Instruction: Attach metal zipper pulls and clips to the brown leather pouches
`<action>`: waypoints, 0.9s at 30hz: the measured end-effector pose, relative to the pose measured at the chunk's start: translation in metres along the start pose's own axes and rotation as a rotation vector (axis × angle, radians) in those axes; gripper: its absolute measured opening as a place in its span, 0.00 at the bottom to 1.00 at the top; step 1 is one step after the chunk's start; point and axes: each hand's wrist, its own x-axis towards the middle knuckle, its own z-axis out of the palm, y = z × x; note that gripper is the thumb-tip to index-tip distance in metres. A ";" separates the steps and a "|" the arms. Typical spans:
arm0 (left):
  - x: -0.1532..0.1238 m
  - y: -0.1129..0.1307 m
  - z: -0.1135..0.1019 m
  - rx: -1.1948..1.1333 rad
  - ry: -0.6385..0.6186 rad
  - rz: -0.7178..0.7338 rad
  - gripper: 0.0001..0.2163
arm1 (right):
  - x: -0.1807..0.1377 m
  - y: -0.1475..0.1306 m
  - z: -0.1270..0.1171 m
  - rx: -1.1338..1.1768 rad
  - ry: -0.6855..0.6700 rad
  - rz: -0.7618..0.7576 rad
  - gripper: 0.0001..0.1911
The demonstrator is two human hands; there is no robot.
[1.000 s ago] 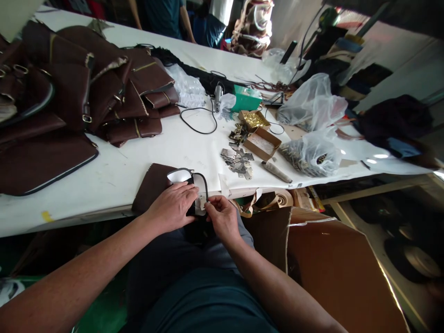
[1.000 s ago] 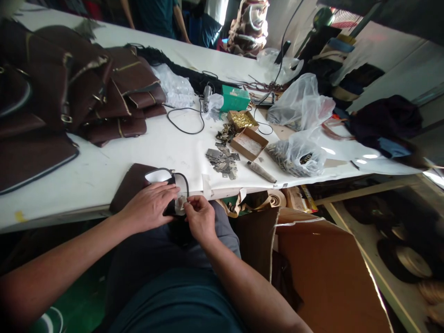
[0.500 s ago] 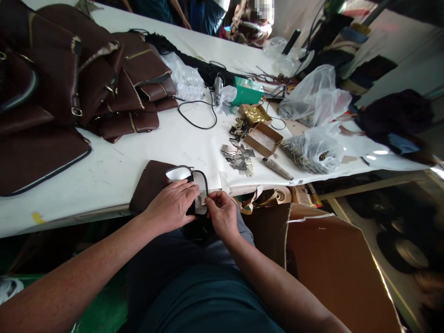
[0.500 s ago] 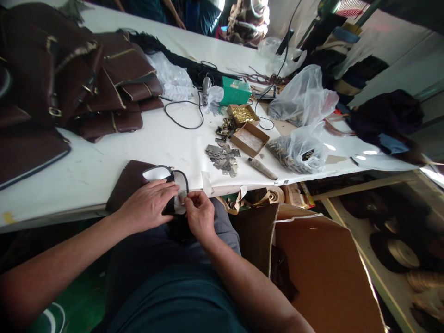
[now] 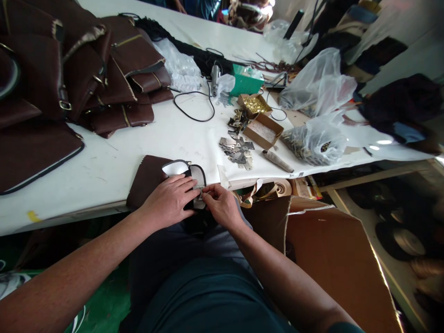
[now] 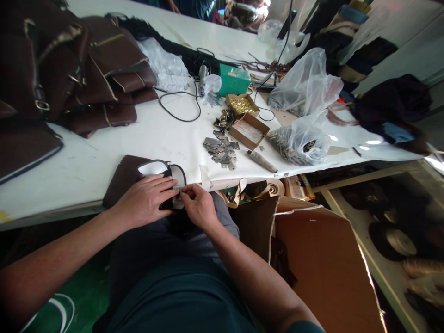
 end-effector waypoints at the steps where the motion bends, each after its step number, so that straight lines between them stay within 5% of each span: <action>1: 0.000 0.000 0.000 -0.002 -0.001 0.000 0.22 | 0.000 0.000 -0.002 -0.012 -0.017 -0.003 0.09; 27: 0.002 0.002 -0.001 0.048 0.012 0.010 0.21 | -0.005 0.017 -0.012 -0.371 -0.006 -0.341 0.09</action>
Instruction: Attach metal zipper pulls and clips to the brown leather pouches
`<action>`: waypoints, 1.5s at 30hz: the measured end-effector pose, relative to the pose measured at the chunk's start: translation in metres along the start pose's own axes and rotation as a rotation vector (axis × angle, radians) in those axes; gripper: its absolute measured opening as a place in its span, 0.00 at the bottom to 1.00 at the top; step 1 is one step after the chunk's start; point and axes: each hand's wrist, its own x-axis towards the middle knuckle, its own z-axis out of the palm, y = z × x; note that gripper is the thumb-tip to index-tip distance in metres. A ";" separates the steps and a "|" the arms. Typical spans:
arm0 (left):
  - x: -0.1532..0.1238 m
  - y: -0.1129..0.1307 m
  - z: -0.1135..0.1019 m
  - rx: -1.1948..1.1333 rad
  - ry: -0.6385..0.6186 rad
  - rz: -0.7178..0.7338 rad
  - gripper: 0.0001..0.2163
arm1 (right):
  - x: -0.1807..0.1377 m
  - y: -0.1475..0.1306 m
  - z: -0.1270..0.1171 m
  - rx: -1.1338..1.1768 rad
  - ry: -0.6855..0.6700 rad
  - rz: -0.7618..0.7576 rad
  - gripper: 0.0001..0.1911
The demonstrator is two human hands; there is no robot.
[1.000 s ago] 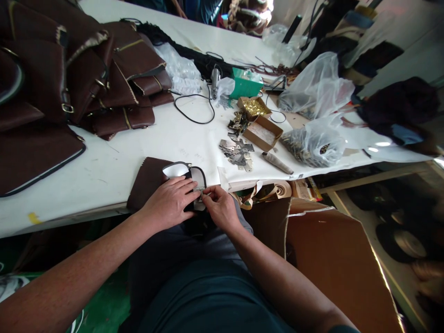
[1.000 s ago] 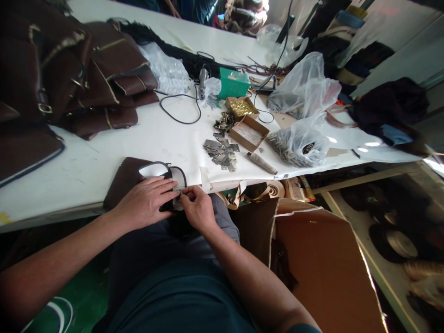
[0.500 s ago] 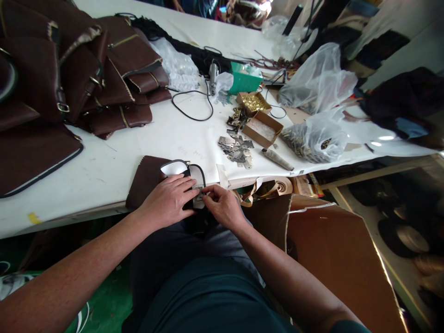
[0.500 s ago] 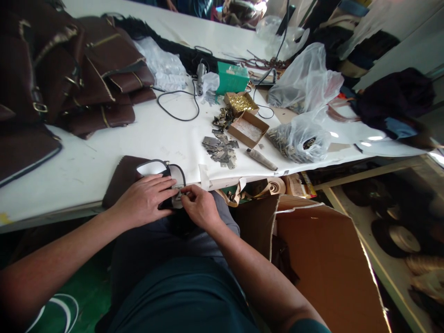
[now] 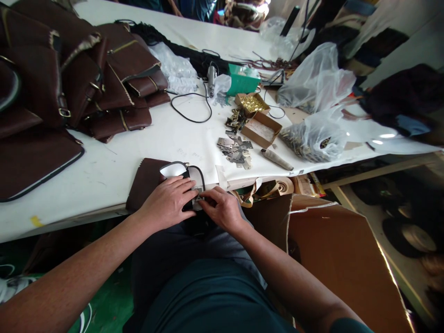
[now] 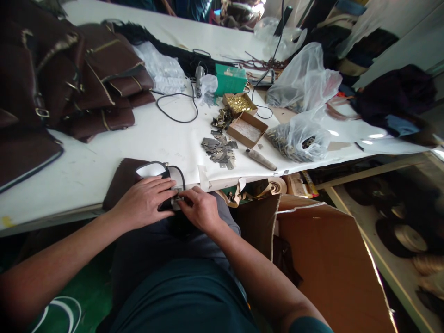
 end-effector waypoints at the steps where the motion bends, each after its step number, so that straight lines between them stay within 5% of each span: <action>1: 0.000 0.000 0.000 0.003 0.000 -0.002 0.21 | 0.000 0.000 0.002 0.038 0.025 0.010 0.09; 7: 0.000 0.001 0.001 -0.045 0.015 -0.017 0.22 | -0.004 0.002 0.027 0.429 0.185 0.231 0.13; 12: 0.001 0.002 -0.001 -0.015 0.005 -0.009 0.22 | -0.008 0.001 0.037 0.515 0.292 0.321 0.13; 30: 0.002 0.002 -0.003 0.043 -0.005 0.031 0.22 | -0.011 0.005 0.031 0.380 0.310 0.014 0.04; 41: 0.003 0.002 -0.004 0.030 -0.026 0.025 0.21 | -0.009 0.007 0.031 0.384 0.242 0.064 0.03; 45: 0.003 0.005 -0.006 0.038 -0.035 0.036 0.21 | -0.007 0.005 0.013 0.283 0.222 0.051 0.04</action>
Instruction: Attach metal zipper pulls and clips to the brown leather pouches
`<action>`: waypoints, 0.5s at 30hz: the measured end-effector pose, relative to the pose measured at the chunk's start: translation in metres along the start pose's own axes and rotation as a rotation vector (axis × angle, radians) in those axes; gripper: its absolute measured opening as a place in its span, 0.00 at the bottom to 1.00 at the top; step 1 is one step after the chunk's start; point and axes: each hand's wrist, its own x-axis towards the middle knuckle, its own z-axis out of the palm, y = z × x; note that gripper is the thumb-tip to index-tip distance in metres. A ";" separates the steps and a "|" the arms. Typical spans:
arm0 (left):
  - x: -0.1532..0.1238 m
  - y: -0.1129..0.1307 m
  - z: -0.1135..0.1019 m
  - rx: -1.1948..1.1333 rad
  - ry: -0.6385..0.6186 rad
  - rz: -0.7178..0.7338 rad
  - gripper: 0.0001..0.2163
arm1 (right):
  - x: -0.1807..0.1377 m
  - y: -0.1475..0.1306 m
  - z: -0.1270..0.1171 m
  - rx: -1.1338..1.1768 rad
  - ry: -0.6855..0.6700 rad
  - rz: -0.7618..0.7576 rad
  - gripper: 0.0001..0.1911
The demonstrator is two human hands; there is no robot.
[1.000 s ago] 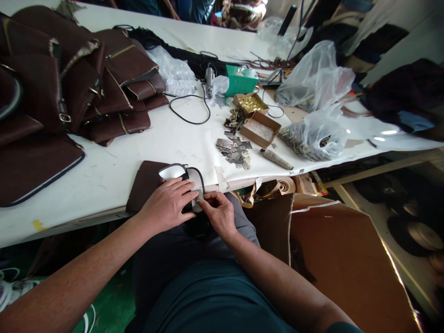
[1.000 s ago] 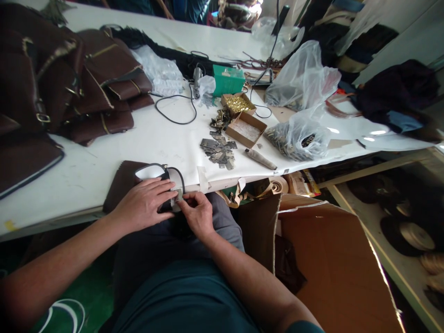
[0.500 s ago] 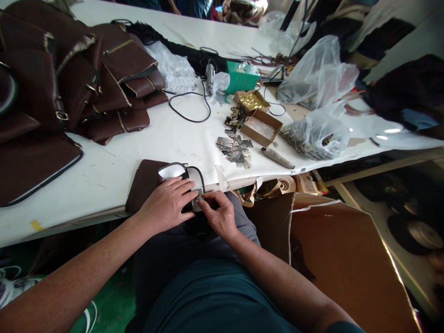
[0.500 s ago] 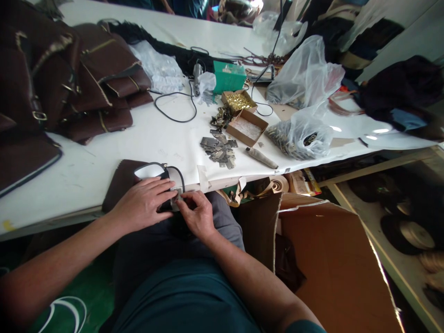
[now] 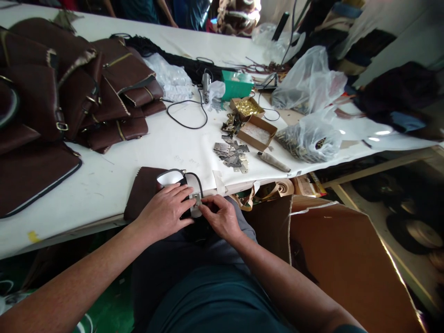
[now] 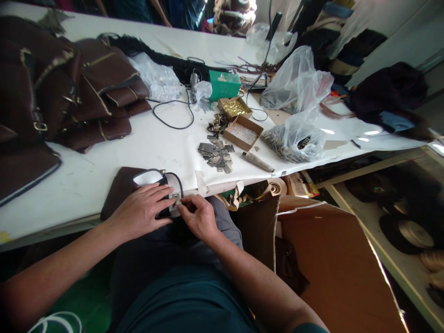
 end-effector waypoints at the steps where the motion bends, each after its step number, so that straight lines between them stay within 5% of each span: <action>1: -0.001 0.001 0.000 0.007 0.005 0.002 0.22 | 0.006 -0.001 -0.010 -0.040 0.028 -0.024 0.05; 8: -0.003 0.000 0.016 0.034 0.103 0.019 0.23 | 0.100 0.021 -0.153 -0.647 0.400 -0.201 0.19; 11: -0.002 -0.001 0.013 0.023 0.087 0.008 0.23 | 0.133 0.038 -0.199 -0.794 0.311 -0.011 0.23; 15: -0.001 -0.002 0.008 -0.008 0.053 -0.026 0.25 | 0.143 0.048 -0.213 -0.612 0.243 0.040 0.21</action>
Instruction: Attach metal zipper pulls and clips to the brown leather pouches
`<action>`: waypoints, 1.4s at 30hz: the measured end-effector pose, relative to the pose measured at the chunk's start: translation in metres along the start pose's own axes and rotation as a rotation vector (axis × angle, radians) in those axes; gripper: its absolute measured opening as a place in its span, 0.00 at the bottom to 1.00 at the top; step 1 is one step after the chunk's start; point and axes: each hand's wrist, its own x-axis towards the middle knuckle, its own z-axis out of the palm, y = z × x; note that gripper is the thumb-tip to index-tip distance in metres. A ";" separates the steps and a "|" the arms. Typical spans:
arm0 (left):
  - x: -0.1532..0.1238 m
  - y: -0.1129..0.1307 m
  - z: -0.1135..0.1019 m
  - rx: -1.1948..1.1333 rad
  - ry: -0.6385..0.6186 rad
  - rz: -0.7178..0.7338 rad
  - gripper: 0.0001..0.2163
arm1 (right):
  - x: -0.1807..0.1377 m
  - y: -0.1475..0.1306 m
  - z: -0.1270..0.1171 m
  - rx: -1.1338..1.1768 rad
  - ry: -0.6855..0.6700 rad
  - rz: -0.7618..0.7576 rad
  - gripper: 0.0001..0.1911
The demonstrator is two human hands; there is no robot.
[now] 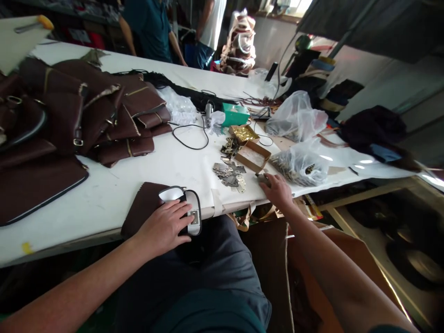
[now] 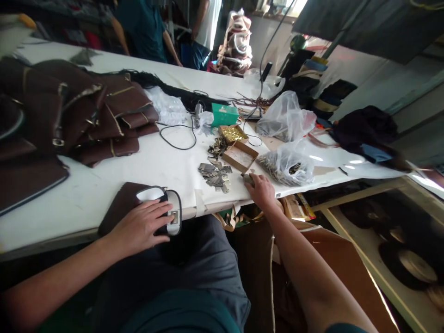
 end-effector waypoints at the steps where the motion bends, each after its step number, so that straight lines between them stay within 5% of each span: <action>1: 0.000 0.000 0.000 -0.012 -0.004 -0.010 0.25 | -0.004 -0.004 0.000 0.042 0.007 0.003 0.21; 5: 0.000 -0.001 0.000 -0.041 -0.013 -0.026 0.25 | -0.042 -0.056 0.016 0.307 -0.054 0.002 0.21; 9: 0.001 -0.001 -0.002 -0.022 -0.030 -0.008 0.25 | -0.084 -0.149 0.060 1.049 -0.217 0.095 0.20; 13: 0.002 -0.002 -0.003 -0.015 -0.030 0.001 0.26 | -0.097 -0.211 0.101 1.182 -0.232 0.167 0.24; 23: -0.001 -0.008 0.003 -0.006 -0.006 0.018 0.26 | -0.104 -0.221 0.126 1.248 -0.201 0.099 0.24; 34: -0.004 -0.009 0.008 -0.078 0.054 -0.009 0.31 | -0.124 -0.217 0.116 0.919 -0.326 -0.156 0.25; 42: -0.007 -0.009 0.010 -0.077 0.072 -0.009 0.28 | -0.121 -0.237 0.093 1.093 -0.236 -0.210 0.24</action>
